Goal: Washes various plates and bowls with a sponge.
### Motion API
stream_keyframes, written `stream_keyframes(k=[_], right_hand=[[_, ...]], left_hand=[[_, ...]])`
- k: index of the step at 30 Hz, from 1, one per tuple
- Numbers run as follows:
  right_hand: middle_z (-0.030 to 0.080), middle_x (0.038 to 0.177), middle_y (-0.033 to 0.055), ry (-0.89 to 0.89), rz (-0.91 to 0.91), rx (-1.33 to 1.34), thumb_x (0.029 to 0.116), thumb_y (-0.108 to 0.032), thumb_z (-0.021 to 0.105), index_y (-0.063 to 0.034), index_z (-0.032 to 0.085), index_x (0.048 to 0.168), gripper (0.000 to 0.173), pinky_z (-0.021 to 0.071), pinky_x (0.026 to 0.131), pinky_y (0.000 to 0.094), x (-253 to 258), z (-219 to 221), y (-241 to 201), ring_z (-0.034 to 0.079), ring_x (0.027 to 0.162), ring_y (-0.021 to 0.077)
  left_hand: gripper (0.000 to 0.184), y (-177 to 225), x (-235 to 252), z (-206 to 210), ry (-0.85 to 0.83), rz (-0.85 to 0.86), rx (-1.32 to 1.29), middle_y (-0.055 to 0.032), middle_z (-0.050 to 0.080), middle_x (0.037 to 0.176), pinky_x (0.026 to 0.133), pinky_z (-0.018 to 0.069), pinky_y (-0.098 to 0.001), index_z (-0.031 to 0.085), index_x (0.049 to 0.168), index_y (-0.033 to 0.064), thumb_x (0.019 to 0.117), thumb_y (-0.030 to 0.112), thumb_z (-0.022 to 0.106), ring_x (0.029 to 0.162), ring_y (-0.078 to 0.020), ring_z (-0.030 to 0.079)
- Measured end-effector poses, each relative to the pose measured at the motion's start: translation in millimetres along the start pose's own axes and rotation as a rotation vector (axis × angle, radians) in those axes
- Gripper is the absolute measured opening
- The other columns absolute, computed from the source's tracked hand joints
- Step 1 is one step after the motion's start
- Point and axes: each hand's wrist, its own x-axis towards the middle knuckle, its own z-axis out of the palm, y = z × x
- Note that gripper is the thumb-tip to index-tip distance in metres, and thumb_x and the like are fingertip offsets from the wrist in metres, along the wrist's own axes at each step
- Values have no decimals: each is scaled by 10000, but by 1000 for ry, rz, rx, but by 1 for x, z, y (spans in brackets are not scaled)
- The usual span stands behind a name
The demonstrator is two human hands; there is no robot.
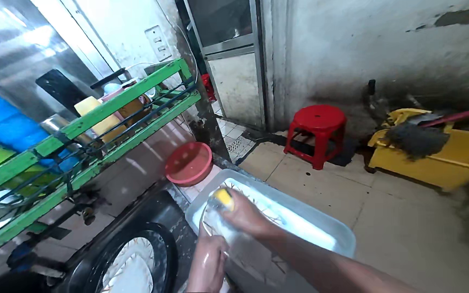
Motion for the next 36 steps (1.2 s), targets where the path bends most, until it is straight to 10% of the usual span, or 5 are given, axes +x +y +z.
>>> stream_keyframes(k=[17, 21, 25, 31, 36], right_hand=[[697, 1114, 202, 56, -7, 160, 821, -178, 826, -113, 521, 1430, 684, 561, 884, 591, 17, -3, -30, 694, 999, 350], [685, 1229, 144, -165, -384, 126, 746, -197, 793, -135, 597, 1409, 693, 532, 973, 497, -31, 14, -59, 657, 1130, 267], [687, 1200, 207, 90, -43, 83, 846, -203, 817, -101, 541, 1440, 663, 536, 961, 580, 12, 7, -13, 678, 1091, 355], [658, 1303, 143, -57, -205, 147, 762, -312, 795, -119, 557, 1440, 743, 528, 1024, 477, -36, 32, -29, 644, 1190, 255], [673, 1142, 257, 118, 126, 220, 867, -182, 798, -65, 491, 1454, 673, 536, 885, 612, 25, 2, -7, 673, 1019, 402]], left_hand=[[893, 2, -42, -24, -248, 25, -158, -110, 549, 1398, 911, 583, -401, 49, 1621, 159, 871, 61, 524, 1132, -173, 651], [422, 13, -26, -32, -147, 13, -316, -74, 742, 877, 693, 614, -342, 615, 1015, 34, 647, -153, 526, 785, -148, 724], [1015, 5, -40, -13, 13, 70, -50, -149, 587, 1306, 838, 602, -347, 188, 1568, 42, 637, -204, 509, 1051, -153, 671], [597, -18, -27, -16, -20, 145, -44, -81, 663, 1097, 825, 597, -327, 357, 1401, 2, 846, -82, 561, 958, -113, 683], [871, -13, -46, -6, 26, 20, -106, -161, 577, 1267, 855, 580, -365, 152, 1569, 38, 799, -178, 497, 1034, -159, 659]])
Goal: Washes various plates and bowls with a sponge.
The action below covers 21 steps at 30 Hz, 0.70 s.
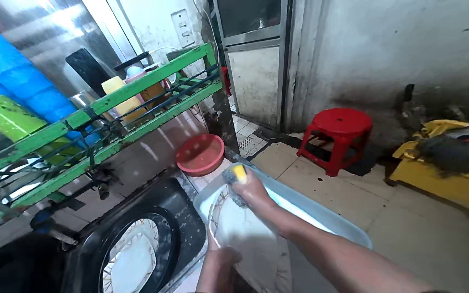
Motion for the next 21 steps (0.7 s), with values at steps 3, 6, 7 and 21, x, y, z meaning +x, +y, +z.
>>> stream_keyframes(k=[3, 6, 7, 21], right_hand=[[693, 1083, 204, -47, -76, -59, 821, -167, 813, -108, 520, 1421, 670, 565, 847, 592, -9, -2, -12, 694, 965, 351], [705, 1139, 129, -297, -411, -104, 734, -198, 797, -140, 606, 1376, 673, 566, 891, 529, -59, 16, -37, 682, 1043, 270], [686, 1228, 116, -353, -496, -103, 740, -214, 785, -152, 608, 1401, 687, 542, 966, 506, -66, 20, -39, 654, 1136, 253], [592, 1438, 118, -176, -431, -160, 820, -216, 818, -132, 553, 1465, 702, 504, 1067, 493, -31, 27, -7, 609, 1262, 260]], left_hand=[[763, 2, 3, -12, -252, -12, -89, -116, 578, 1359, 960, 557, -410, 107, 1614, 117, 941, 170, 462, 1155, -179, 636], [384, 2, 16, -26, -287, -1, -196, -85, 736, 1059, 847, 602, -417, 577, 1237, 75, 861, 17, 524, 967, -186, 717], [355, 3, 18, -27, -234, 23, -193, -66, 752, 965, 791, 615, -389, 641, 1124, 69, 806, -62, 556, 886, -165, 728], [795, 2, 15, -18, 212, 118, -73, -176, 685, 1138, 749, 623, -405, 371, 1494, -4, 724, -59, 557, 921, -218, 720]])
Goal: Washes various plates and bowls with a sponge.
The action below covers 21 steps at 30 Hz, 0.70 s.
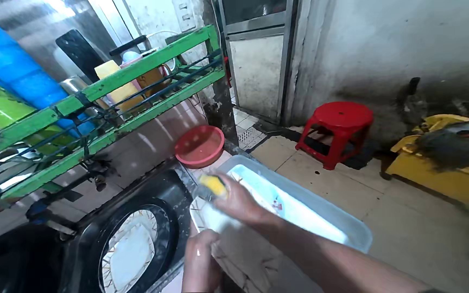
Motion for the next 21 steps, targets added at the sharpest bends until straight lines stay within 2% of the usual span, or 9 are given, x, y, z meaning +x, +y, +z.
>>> stream_keyframes(k=[2, 5, 6, 8, 11, 15, 17, 19, 21], right_hand=[[551, 1498, 111, 62, 50, -185, 827, -215, 827, -129, 540, 1484, 722, 455, 1133, 502, 14, -16, 25, 551, 1354, 267], [475, 1563, 123, -118, 16, -313, 872, -265, 738, -131, 516, 1503, 683, 364, 1202, 488, -13, -12, 32, 430, 1461, 269], [522, 1523, 140, -127, -110, -317, 877, -270, 732, -111, 544, 1476, 648, 388, 1187, 478, -29, 0, 26, 468, 1437, 277], [627, 1413, 146, -45, -404, -234, 835, -230, 764, -75, 633, 1379, 581, 458, 1149, 468, -46, 25, 13, 559, 1367, 278], [559, 1493, 114, -168, -272, -169, 880, -240, 721, -107, 594, 1434, 583, 379, 1198, 465, -12, 11, -3, 476, 1431, 253], [627, 1376, 123, 64, -111, -399, 820, -251, 812, -141, 668, 1352, 562, 450, 1082, 571, 18, -20, 42, 538, 1323, 340], [588, 1420, 143, -124, -14, -401, 842, -307, 793, -142, 621, 1409, 615, 407, 1121, 578, 1, -27, 42, 496, 1360, 352], [537, 1482, 167, -342, -93, -374, 887, -456, 747, -110, 542, 1471, 709, 354, 1168, 566, -31, -23, 22, 452, 1412, 363], [547, 1477, 174, -395, -305, -395, 870, -523, 756, -102, 525, 1464, 764, 390, 1152, 565, -61, -15, -2, 485, 1392, 380]], left_hand=[[721, 7, 7, -1, 89, 64, -146, -178, 676, 1096, 677, 623, -410, 397, 1454, 9, 751, -93, 521, 864, -229, 719], [496, 22, 25, -9, 144, 112, -376, -181, 670, 1034, 654, 625, -462, 419, 1391, 39, 902, -42, 445, 824, -260, 720], [355, 24, 29, -9, 137, 108, -406, -174, 680, 1004, 678, 628, -461, 452, 1343, 34, 989, 35, 415, 828, -256, 723], [333, 17, 29, -8, 78, 51, -404, -159, 699, 993, 753, 626, -441, 507, 1295, 21, 1104, 231, 333, 875, -239, 723], [453, 4, 16, 4, 81, 26, -272, -126, 695, 1072, 834, 606, -390, 558, 1326, 36, 1124, 363, 318, 961, -186, 702], [426, 19, 14, 5, 99, 45, -356, -141, 690, 1083, 796, 627, -436, 492, 1383, 64, 1120, 361, 337, 951, -218, 717], [412, 30, 25, -2, 130, 95, -374, -147, 697, 1043, 771, 629, -465, 520, 1334, 57, 1116, 360, 346, 922, -237, 723], [422, 35, 39, -7, 166, 94, -350, -144, 690, 1021, 763, 620, -474, 542, 1298, 53, 1112, 382, 352, 907, -239, 714], [431, 39, 50, -9, 204, 20, -323, -156, 685, 992, 737, 613, -488, 558, 1248, 46, 1102, 406, 373, 878, -254, 709]])
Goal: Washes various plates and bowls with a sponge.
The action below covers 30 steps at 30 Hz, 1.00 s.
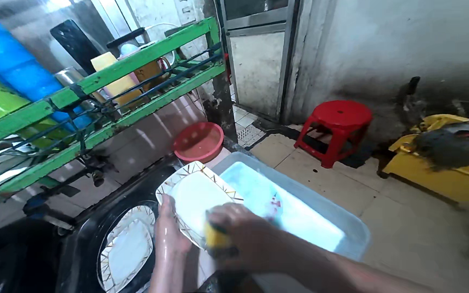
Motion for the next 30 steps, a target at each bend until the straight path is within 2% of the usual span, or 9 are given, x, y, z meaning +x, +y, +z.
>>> stream_keyframes(k=[6, 8, 11, 14, 18, 22, 26, 28, 30], right_hand=[[617, 1385, 143, -126, 71, -82, 899, -218, 736, -117, 503, 1489, 642, 441, 1097, 551, 2, -58, -6, 572, 1298, 336], [708, 1181, 93, -70, 142, 106, 851, -241, 791, -155, 617, 1356, 540, 544, 943, 527, 0, -82, -8, 673, 1100, 256], [704, 976, 84, 15, 216, 445, 735, -69, 824, -52, 630, 1238, 539, 584, 773, 384, -4, -106, 12, 682, 862, 162], [692, 990, 92, 77, 375, 810, 748, 15, 751, -29, 539, 1328, 619, 594, 745, 339, -11, -109, 47, 680, 819, 152], [675, 1094, 192, 517, 640, 866, 967, -239, 709, -49, 475, 1435, 557, 574, 823, 488, -7, -98, 84, 677, 912, 283], [669, 1169, 222, 789, 522, 547, 895, -285, 796, -11, 518, 1404, 641, 560, 880, 582, 4, -78, 43, 676, 1022, 347], [623, 1395, 89, 651, 76, 107, 694, -288, 846, -141, 676, 1326, 670, 431, 1070, 583, 12, -49, 5, 534, 1331, 309], [629, 1380, 127, 629, 224, 226, 754, -218, 860, -92, 627, 1381, 681, 463, 1092, 559, 20, -58, 29, 570, 1308, 307], [666, 1232, 232, 629, 541, 426, 841, -203, 824, -55, 527, 1436, 682, 518, 961, 619, 36, -83, 59, 652, 1134, 393]], left_hand=[[479, 19, -1, 21, -111, -151, 52, -183, 685, 1026, 728, 619, -488, 542, 1260, 44, 1098, 449, 345, 891, -292, 714], [554, 25, 4, 18, -274, -102, 114, -159, 700, 1098, 717, 622, -507, 539, 1295, 101, 1077, 551, 300, 945, -301, 721], [697, 30, 29, 3, -449, 161, 422, -84, 516, 1461, 992, 520, -406, 303, 1586, 164, 1050, 610, 322, 1271, -192, 558], [861, 40, 48, -9, -672, 285, 630, -62, 636, 1346, 993, 537, -381, 503, 1483, 118, 885, 733, 575, 1206, -169, 617], [303, 36, 9, 8, -613, 186, 604, -39, 726, 877, 771, 609, -310, 653, 1095, 23, 904, 259, 638, 809, -113, 706], [304, 0, -29, 41, -524, 58, 564, -125, 714, 969, 786, 616, -352, 585, 1246, -52, 946, -10, 566, 856, -177, 711], [315, -37, -45, 43, -447, 32, 520, -67, 700, 929, 739, 598, -280, 577, 1135, -25, 842, -139, 593, 819, -108, 693], [502, -42, -45, 31, -471, 20, 487, -138, 689, 1138, 847, 594, -312, 541, 1325, -72, 830, -158, 550, 969, -155, 693], [586, -45, -46, 23, -481, 17, 480, -161, 672, 1226, 887, 585, -321, 516, 1391, -78, 812, -167, 541, 1032, -168, 686]])
